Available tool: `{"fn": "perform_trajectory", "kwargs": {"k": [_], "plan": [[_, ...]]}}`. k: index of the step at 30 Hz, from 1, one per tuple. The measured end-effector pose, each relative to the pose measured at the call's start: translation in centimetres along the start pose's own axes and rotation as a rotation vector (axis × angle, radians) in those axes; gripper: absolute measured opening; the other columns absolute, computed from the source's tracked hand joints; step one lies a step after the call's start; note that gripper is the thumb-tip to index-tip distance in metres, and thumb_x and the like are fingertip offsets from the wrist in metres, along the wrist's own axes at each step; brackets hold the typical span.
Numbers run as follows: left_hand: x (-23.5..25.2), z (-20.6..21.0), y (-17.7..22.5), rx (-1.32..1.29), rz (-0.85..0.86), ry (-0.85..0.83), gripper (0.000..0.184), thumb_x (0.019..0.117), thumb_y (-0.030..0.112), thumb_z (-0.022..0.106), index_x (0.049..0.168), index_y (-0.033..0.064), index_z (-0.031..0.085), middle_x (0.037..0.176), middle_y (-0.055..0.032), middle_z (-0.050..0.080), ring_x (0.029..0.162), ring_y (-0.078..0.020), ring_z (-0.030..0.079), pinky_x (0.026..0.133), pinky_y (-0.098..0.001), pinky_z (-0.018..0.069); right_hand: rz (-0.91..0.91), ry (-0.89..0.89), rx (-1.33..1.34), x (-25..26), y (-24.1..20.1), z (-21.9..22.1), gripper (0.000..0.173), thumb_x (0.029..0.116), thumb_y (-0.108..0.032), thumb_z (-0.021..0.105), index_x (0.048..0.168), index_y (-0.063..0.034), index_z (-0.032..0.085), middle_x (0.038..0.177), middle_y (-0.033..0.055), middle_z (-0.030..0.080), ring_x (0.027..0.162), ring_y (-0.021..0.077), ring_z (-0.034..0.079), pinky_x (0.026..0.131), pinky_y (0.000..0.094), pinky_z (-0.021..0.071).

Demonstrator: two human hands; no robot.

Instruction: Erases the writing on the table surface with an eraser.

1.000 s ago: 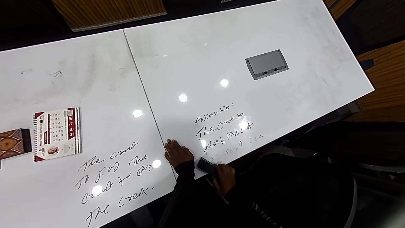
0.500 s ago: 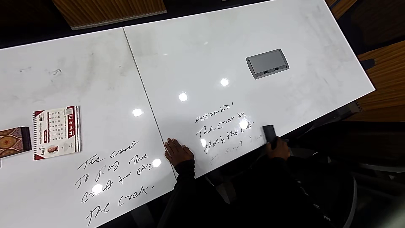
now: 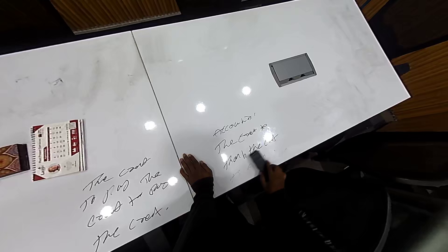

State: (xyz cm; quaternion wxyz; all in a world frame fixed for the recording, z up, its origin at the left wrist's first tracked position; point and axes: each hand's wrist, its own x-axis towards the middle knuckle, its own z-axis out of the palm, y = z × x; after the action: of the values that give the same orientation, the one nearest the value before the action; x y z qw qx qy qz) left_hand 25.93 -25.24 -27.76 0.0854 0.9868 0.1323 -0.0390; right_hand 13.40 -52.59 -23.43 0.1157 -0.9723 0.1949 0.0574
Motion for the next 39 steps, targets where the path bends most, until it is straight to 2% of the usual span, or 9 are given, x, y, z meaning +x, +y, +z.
{"fn": "perform_trajectory", "kwargs": {"k": [4, 7, 14, 18, 21, 25, 28, 34, 39], "plan": [[0.0, -0.2, 0.1, 0.002, 0.005, -0.001, 0.062, 0.1050, 0.032, 0.030, 0.158, -0.0001, 0.037, 0.168, -0.0197, 0.028, 0.157, -0.0370, 0.024, 0.124, -0.0582, 0.0183, -0.286, -0.066, 0.064, -4.7, -6.9, 2.2, 0.056, 0.0877, -0.039, 0.069, 0.139, -0.0156, 0.066, 0.115, 0.0146, 0.072, 0.105, 0.0347, 0.070, 0.086, 0.0597, 0.0535], [0.0, 0.0, 0.0, -0.030, 0.004, 0.027, 0.062, 0.1043, 0.032, 0.030, 0.157, -0.0002, 0.038, 0.168, -0.0195, 0.029, 0.157, -0.0368, 0.025, 0.124, -0.0589, 0.0182, -0.352, -0.095, 0.084, -6.7, -9.9, 3.5, 0.058, 0.0901, -0.049, 0.066, 0.139, -0.0188, 0.066, 0.115, 0.0116, 0.072, 0.106, 0.0313, 0.069, 0.086, 0.0559, 0.0537], [0.0, 0.2, -0.1, -0.036, 0.011, 0.028, 0.063, 0.1040, 0.033, 0.031, 0.157, 0.0001, 0.038, 0.168, -0.0195, 0.029, 0.157, -0.0374, 0.025, 0.124, -0.0591, 0.0190, -0.380, -0.064, 0.033, -4.1, -6.9, 1.9, 0.050, 0.0937, -0.051, 0.062, 0.136, -0.0256, 0.069, 0.112, 0.0089, 0.073, 0.104, 0.0298, 0.069, 0.087, 0.0571, 0.0516], [0.0, -0.5, 0.1, -0.047, 0.018, 0.018, 0.061, 0.1042, 0.030, 0.034, 0.157, -0.0012, 0.038, 0.167, -0.0213, 0.029, 0.156, -0.0388, 0.026, 0.123, -0.0608, 0.0206, -0.208, 0.023, -0.025, 0.0, -1.3, -1.6, 0.048, 0.0900, -0.045, 0.070, 0.131, -0.0216, 0.073, 0.111, 0.0164, 0.073, 0.102, 0.0389, 0.070, 0.082, 0.0646, 0.0519], [0.0, -0.2, 0.0, -0.038, 0.013, 0.030, 0.062, 0.1041, 0.031, 0.032, 0.157, -0.0013, 0.038, 0.168, -0.0206, 0.029, 0.156, -0.0385, 0.026, 0.122, -0.0596, 0.0217, 0.051, 0.028, -0.072, 3.1, 3.8, -3.9, 0.053, 0.0927, -0.045, 0.069, 0.137, -0.0167, 0.069, 0.122, 0.0238, 0.068, 0.112, 0.0467, 0.064, 0.088, 0.0698, 0.0468], [0.0, 0.3, -0.2, -0.029, 0.010, 0.044, 0.063, 0.1041, 0.033, 0.031, 0.157, -0.0005, 0.038, 0.168, -0.0208, 0.029, 0.156, -0.0388, 0.026, 0.123, -0.0591, 0.0211, 0.392, 0.004, -0.071, 6.2, 8.5, -5.6, 0.057, 0.0969, -0.046, 0.067, 0.146, -0.0190, 0.060, 0.137, 0.0240, 0.061, 0.125, 0.0473, 0.056, 0.096, 0.0712, 0.0424], [0.0, 0.4, -0.2, -0.031, 0.011, 0.043, 0.063, 0.1042, 0.033, 0.031, 0.157, -0.0011, 0.037, 0.168, -0.0218, 0.028, 0.156, -0.0388, 0.026, 0.123, -0.0588, 0.0208, 0.515, 0.059, -0.005, 6.9, 9.3, -4.7, 0.058, 0.0986, -0.044, 0.066, 0.149, -0.0172, 0.058, 0.140, 0.0260, 0.058, 0.127, 0.0481, 0.055, 0.097, 0.0713, 0.0414], [0.0, 0.9, -0.3, -0.022, 0.010, 0.056, 0.062, 0.1038, 0.032, 0.031, 0.157, 0.0004, 0.039, 0.168, -0.0191, 0.030, 0.156, -0.0374, 0.026, 0.123, -0.0584, 0.0207, 0.591, 0.187, 0.098, 5.4, 6.4, -1.9, 0.057, 0.0964, -0.042, 0.070, 0.146, -0.0156, 0.060, 0.137, 0.0272, 0.058, 0.126, 0.0485, 0.054, 0.094, 0.0697, 0.0431], [0.0, 0.3, -0.1, -0.010, 0.012, 0.021, 0.063, 0.1041, 0.031, 0.030, 0.158, 0.0000, 0.036, 0.169, -0.0192, 0.028, 0.157, -0.0367, 0.025, 0.124, -0.0581, 0.0192, 0.268, 0.190, 0.075, 1.7, 2.8, 0.5, 0.057, 0.0915, -0.043, 0.067, 0.140, -0.0131, 0.066, 0.125, 0.0267, 0.064, 0.112, 0.0486, 0.061, 0.084, 0.0678, 0.0475]]}}
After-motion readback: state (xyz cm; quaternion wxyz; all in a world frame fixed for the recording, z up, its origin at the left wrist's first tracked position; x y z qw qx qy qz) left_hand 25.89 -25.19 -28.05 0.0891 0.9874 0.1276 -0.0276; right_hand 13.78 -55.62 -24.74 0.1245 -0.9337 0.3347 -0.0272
